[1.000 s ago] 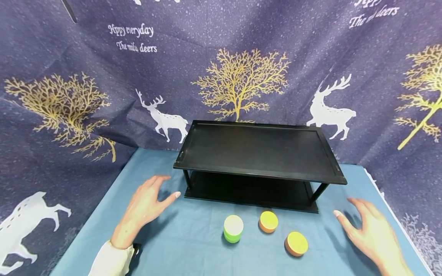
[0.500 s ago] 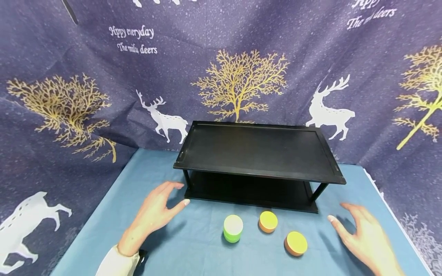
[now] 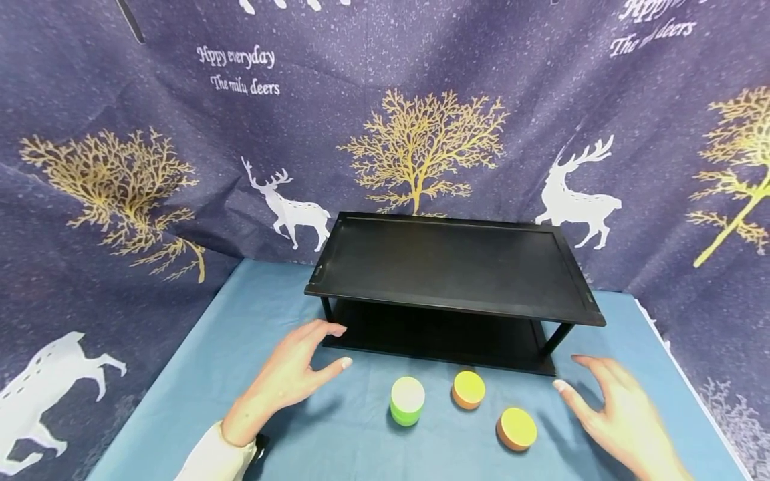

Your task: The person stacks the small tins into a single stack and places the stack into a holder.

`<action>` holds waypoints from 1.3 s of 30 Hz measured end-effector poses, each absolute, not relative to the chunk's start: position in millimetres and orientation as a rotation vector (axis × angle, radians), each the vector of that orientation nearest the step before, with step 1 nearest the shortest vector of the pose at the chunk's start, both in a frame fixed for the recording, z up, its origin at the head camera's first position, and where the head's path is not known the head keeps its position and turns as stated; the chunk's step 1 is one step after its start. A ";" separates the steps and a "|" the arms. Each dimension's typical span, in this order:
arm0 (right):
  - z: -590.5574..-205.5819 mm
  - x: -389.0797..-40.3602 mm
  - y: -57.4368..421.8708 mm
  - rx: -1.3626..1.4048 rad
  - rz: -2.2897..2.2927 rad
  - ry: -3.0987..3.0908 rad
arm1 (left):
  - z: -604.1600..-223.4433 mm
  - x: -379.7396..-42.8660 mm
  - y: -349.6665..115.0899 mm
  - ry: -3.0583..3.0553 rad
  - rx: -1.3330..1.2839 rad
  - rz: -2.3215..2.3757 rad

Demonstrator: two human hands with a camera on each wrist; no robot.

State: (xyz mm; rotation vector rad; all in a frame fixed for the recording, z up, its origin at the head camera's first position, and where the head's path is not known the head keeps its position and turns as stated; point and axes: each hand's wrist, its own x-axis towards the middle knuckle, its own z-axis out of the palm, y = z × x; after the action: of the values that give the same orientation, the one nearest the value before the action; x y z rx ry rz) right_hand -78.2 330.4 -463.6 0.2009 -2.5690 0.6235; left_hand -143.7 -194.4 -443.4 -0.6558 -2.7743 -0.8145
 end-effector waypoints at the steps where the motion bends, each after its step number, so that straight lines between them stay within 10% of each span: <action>1: -463.1 -79.0 328.4 0.201 0.626 -2.577 | -443.2 -143.5 -193.1 -2.775 -0.666 -0.820; 39: -460.1 -68.1 278.4 0.484 0.576 -2.743 | -459.2 -131.4 -125.0 -2.898 -1.129 -0.993</action>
State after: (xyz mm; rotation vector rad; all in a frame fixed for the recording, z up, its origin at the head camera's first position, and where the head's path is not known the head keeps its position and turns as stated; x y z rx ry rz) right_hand -68.1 278.4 -460.1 0.4837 -2.7427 0.5764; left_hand -131.4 -125.0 -459.2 -1.1291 -2.8980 -0.9926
